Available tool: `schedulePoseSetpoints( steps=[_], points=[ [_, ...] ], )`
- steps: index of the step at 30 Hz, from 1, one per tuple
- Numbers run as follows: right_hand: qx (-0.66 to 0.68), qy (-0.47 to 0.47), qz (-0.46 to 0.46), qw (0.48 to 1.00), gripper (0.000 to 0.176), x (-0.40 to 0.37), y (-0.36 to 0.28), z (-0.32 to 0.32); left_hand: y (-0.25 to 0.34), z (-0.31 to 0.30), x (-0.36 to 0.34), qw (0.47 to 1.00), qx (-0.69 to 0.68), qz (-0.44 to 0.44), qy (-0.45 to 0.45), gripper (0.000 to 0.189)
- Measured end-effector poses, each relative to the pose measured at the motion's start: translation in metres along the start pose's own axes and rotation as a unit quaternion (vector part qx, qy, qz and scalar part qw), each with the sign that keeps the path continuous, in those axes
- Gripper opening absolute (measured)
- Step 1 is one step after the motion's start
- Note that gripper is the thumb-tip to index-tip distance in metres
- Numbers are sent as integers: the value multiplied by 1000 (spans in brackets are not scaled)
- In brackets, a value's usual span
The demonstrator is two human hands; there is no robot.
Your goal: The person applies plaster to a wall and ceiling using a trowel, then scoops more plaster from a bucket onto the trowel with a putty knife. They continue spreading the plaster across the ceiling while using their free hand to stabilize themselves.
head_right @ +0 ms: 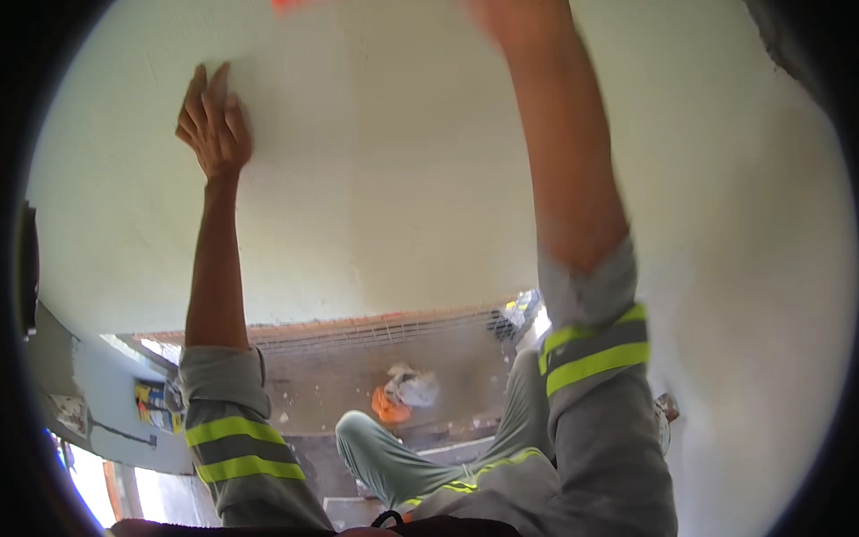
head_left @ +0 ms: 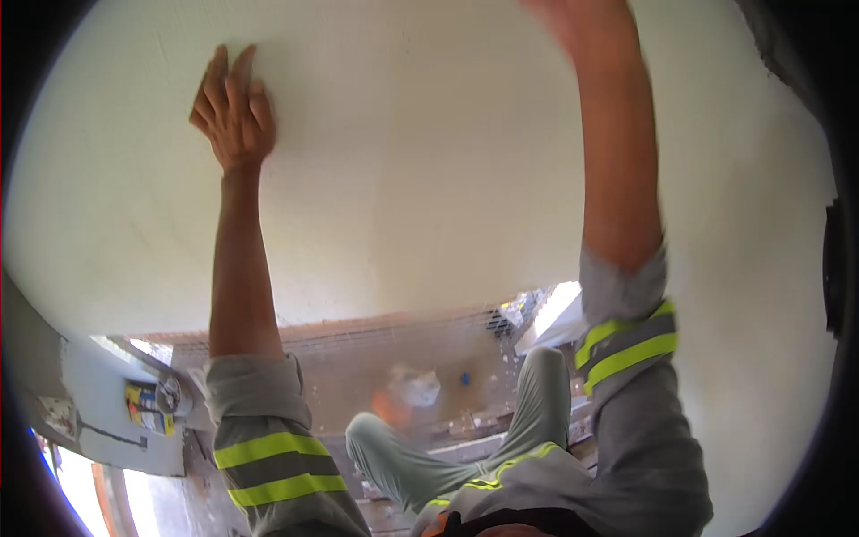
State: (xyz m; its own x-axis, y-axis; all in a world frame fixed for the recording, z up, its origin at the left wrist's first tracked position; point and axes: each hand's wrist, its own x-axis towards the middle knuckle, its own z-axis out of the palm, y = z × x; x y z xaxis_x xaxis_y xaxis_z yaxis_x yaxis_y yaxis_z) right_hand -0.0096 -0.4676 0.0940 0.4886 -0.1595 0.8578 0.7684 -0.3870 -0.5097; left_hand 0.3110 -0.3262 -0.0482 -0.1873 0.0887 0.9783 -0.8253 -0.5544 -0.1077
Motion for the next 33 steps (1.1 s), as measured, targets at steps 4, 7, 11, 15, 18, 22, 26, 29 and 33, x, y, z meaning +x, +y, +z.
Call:
schedulePoseSetpoints(
  steps=[4, 7, 11, 15, 18, 22, 26, 29, 33],
  points=[
    [-14, 145, 279, 949, 24, -266, 108, 15, -5, 1, -1, 1000, -15, 20, -5, 44],
    [65, 228, 428, 872, 20, -406, 163, 37, 5, -2, 3, 999, -37, 21, 3, 44],
    [-197, 142, 458, 855, 25, -400, 152, 17, 2, 2, 7, 999, -34, 19, 5, 45],
    [-425, 137, 293, 845, 23, -343, 141, 20, 11, -2, 3, 999, -40, 18, -8, 45],
    [-508, 83, 307, 800, 24, -318, 210, 29, 12, -3, 1, 999, -34, 15, -21, 46],
    [-571, 25, 278, 772, 26, -320, 307, 110, 3, 3, 0, 998, -47, 27, -22, 47],
    [-458, -22, 270, 847, 24, -357, 329, 186, 1, 2, 3, 999, -37, 8, -28, 48],
    [-280, 24, 344, 896, 26, -380, 278, 164, 5, 3, 0, 998, -45, 5, -31, 48],
    [42, 157, 479, 863, 13, -448, 254, 91, 9, -5, 7, 1000, 5, 8, -19, 50]
  ],
)
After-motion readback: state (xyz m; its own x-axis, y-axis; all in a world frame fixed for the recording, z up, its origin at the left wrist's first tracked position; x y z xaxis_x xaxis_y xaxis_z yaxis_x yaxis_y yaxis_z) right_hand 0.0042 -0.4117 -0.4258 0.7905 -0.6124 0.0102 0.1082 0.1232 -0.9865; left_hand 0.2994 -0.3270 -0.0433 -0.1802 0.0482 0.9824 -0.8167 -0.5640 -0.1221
